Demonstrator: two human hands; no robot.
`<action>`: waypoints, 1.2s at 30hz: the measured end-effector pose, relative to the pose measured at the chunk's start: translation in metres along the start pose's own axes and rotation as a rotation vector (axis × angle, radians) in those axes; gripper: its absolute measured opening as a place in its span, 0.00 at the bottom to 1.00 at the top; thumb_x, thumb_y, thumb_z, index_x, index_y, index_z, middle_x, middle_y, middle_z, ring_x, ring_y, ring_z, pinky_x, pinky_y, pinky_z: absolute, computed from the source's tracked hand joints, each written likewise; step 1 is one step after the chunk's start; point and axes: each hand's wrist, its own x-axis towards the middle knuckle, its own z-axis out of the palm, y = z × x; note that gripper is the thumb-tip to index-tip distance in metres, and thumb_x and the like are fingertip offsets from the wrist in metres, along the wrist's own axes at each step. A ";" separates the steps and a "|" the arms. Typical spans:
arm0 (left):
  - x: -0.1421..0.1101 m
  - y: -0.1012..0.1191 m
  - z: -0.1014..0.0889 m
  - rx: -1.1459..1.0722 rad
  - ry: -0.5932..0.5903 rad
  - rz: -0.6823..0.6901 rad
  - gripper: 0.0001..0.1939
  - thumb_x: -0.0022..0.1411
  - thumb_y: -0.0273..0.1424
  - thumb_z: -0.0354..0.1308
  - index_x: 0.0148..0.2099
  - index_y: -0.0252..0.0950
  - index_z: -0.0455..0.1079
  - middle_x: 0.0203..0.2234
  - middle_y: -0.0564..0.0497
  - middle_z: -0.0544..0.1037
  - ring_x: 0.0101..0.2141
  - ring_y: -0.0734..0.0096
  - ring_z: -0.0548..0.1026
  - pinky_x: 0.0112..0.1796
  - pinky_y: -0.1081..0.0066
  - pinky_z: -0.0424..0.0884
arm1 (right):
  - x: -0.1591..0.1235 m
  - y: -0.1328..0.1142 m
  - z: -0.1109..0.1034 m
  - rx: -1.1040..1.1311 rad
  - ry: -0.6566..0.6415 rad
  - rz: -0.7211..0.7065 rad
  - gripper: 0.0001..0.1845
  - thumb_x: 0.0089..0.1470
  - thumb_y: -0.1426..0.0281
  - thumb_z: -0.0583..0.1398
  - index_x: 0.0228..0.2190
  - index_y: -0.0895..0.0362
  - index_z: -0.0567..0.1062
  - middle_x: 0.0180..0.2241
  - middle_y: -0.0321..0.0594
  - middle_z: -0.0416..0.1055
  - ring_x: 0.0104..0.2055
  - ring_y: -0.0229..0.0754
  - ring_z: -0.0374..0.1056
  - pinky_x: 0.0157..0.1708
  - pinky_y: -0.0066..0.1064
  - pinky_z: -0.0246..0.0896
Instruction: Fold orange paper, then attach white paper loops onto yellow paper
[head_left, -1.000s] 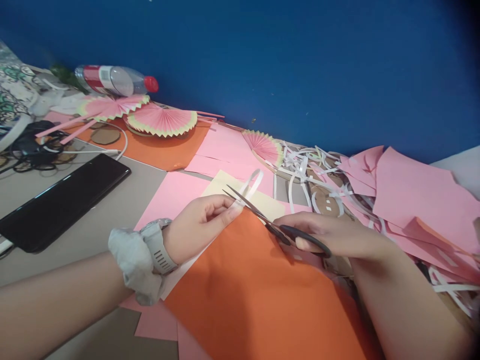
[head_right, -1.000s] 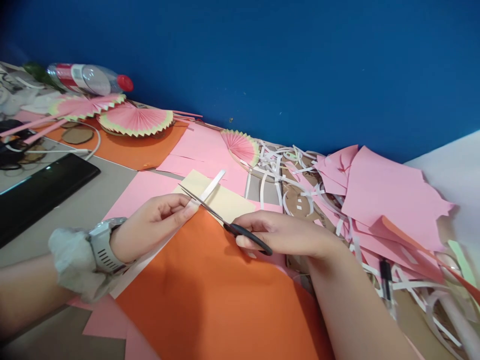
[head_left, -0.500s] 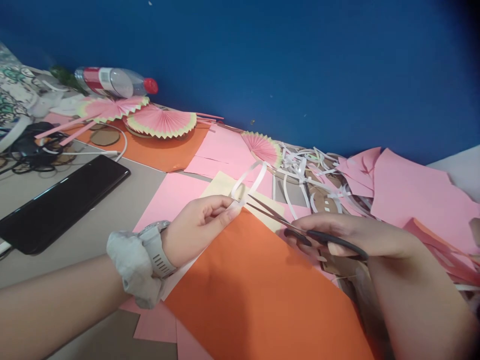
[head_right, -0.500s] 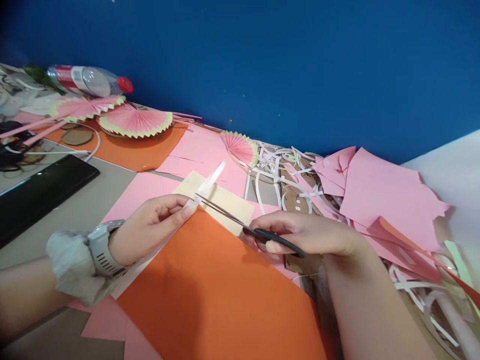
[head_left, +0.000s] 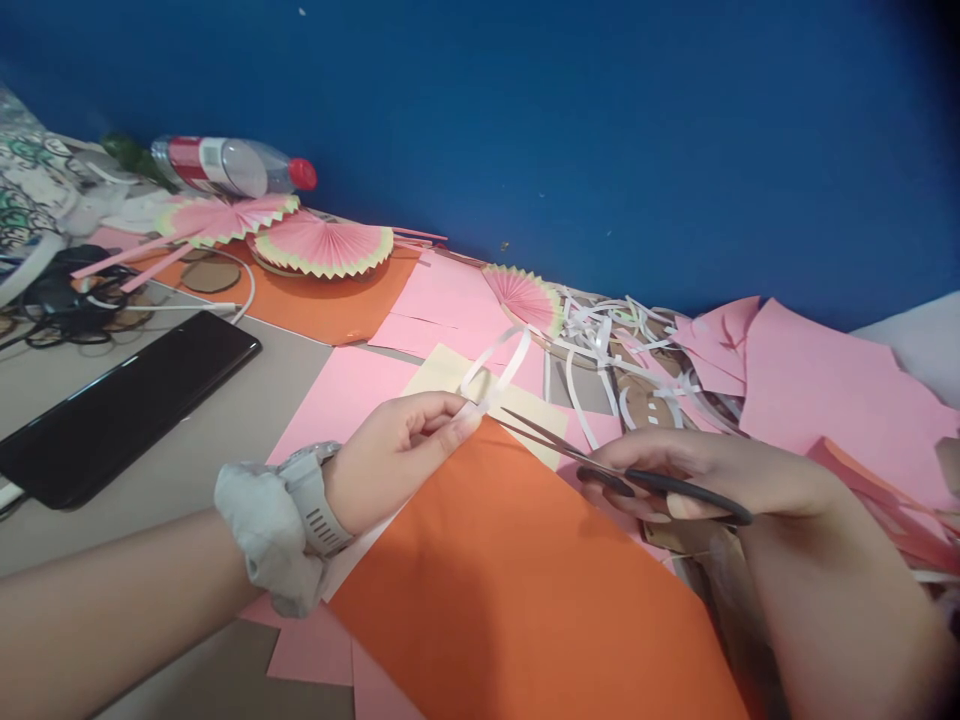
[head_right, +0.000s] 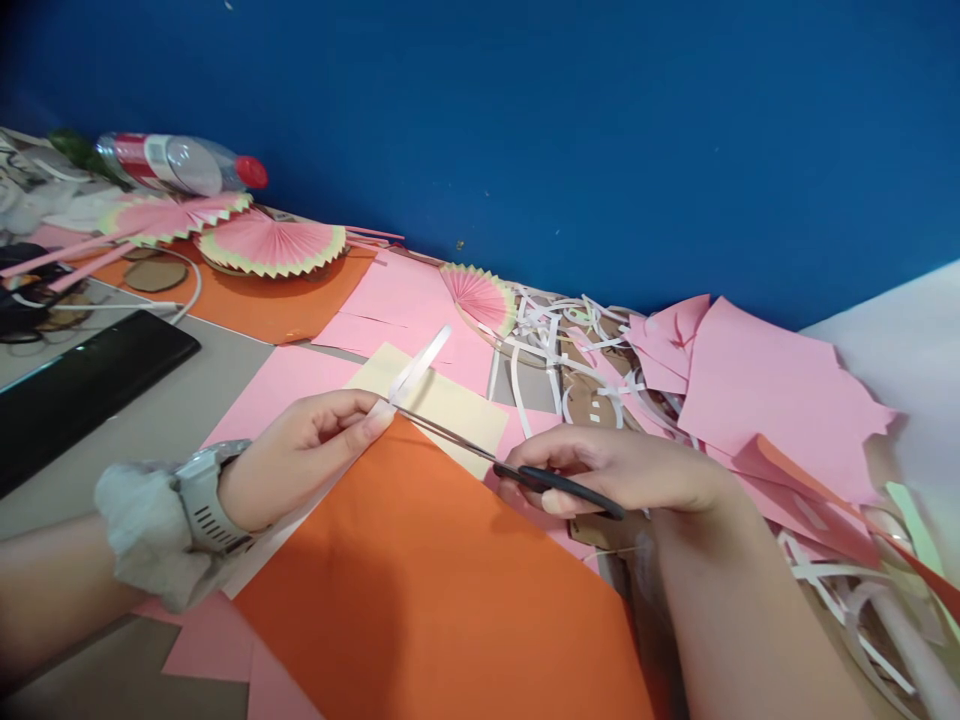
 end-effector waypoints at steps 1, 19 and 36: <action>0.000 0.000 0.000 -0.003 -0.004 0.002 0.14 0.64 0.41 0.47 0.33 0.37 0.65 0.23 0.57 0.62 0.26 0.77 0.60 0.27 0.77 0.60 | 0.001 0.000 0.000 0.044 -0.034 -0.001 0.31 0.44 0.44 0.57 0.32 0.60 0.70 0.24 0.34 0.56 0.23 0.32 0.55 0.18 0.24 0.51; 0.002 -0.004 -0.002 -0.007 -0.013 0.007 0.14 0.64 0.40 0.49 0.34 0.36 0.68 0.28 0.55 0.71 0.31 0.75 0.68 0.33 0.75 0.64 | 0.019 -0.012 0.009 -0.102 0.049 0.011 0.29 0.46 0.45 0.57 0.31 0.60 0.71 0.24 0.35 0.60 0.25 0.34 0.57 0.22 0.24 0.53; 0.002 -0.004 -0.001 -0.047 -0.043 0.016 0.14 0.65 0.39 0.48 0.34 0.36 0.68 0.27 0.56 0.73 0.30 0.76 0.70 0.31 0.77 0.66 | 0.032 -0.024 0.025 -0.052 0.164 0.020 0.27 0.49 0.48 0.56 0.34 0.60 0.72 0.26 0.36 0.63 0.26 0.35 0.58 0.25 0.27 0.51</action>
